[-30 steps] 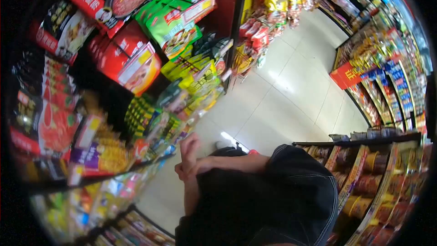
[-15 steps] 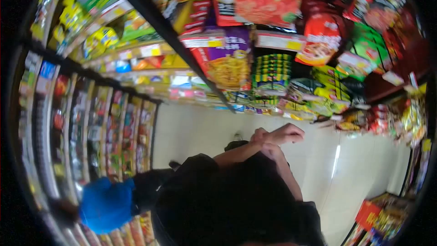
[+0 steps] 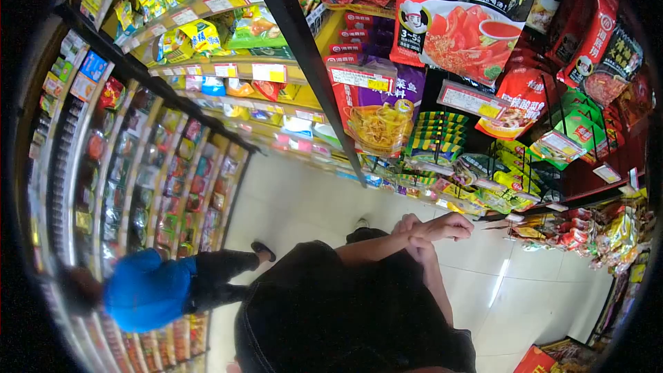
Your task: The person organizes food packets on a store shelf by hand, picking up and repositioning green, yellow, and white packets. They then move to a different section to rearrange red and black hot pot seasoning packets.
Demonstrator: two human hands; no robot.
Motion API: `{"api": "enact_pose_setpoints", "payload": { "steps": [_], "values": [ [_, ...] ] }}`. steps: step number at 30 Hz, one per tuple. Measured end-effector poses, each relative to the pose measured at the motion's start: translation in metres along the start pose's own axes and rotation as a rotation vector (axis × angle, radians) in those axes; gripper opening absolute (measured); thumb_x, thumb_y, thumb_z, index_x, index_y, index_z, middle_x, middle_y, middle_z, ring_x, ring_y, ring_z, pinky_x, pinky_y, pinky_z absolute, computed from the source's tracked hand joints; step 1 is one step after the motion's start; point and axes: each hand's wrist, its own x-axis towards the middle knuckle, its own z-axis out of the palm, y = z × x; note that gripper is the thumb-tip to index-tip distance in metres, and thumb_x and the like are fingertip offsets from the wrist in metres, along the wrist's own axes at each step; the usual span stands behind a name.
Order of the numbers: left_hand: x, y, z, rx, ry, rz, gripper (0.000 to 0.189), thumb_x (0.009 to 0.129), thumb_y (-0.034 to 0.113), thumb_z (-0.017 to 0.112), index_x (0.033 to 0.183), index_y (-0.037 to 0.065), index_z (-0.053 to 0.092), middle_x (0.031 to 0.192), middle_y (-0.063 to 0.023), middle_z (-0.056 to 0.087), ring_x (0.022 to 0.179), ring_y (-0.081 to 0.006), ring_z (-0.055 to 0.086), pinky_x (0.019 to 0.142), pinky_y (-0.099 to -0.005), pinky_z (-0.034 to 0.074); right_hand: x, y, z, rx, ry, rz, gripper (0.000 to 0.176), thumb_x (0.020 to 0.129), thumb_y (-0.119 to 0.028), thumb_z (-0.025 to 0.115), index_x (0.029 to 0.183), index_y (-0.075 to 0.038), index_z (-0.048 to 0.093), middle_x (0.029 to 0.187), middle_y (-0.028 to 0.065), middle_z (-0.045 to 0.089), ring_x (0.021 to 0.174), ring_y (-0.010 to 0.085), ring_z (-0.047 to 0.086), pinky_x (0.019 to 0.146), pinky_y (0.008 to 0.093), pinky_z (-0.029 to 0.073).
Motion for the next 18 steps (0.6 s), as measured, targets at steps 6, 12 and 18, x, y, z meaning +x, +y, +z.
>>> {"api": "enact_pose_setpoints", "payload": {
  "steps": [6, 12, 18],
  "values": [
    [-0.008, -0.014, 0.026, -0.082, 0.254, 0.327, 0.029, 0.101, 0.03, 0.061, 0.107, 0.002, 0.067, 0.083, -0.0005, 0.057, 0.076, -0.0074, 0.051, 0.065, -0.0236, 0.041, -0.01, 0.014, -0.016, 0.048, 0.015, 0.043, 0.042, 0.08, -0.027, 0.082, 0.104, -0.007, 0.054, 0.1, 0.0064, 0.056, 0.102, 0.023, 0.055, 0.092, 0.0377, 0.044],
    [-0.022, -0.027, -0.014, -0.43, 0.319, -0.101, 0.018, 0.102, 0.02, 0.061, 0.111, 0.005, 0.066, 0.085, 0.0012, 0.057, 0.072, -0.0043, 0.049, 0.059, -0.0208, 0.038, -0.022, 0.022, -0.045, -0.253, 0.204, 0.174, 0.036, 0.097, -0.024, 0.073, 0.122, 0.001, 0.063, 0.12, 0.0118, 0.068, 0.112, 0.0181, 0.062, 0.098, 0.0317, 0.048],
    [-0.052, 0.0, -0.034, -0.192, 0.648, 0.057, 0.015, 0.102, 0.017, 0.057, 0.091, 0.008, 0.058, 0.072, 0.0057, 0.045, 0.057, -0.0022, 0.036, 0.049, -0.0219, 0.023, -0.004, -0.037, -0.006, -0.92, 0.036, 0.272, 0.032, 0.102, -0.03, 0.069, 0.116, -0.001, 0.069, 0.105, 0.0065, 0.072, 0.096, 0.0133, 0.065, 0.085, 0.0296, 0.052]
  ]
}}
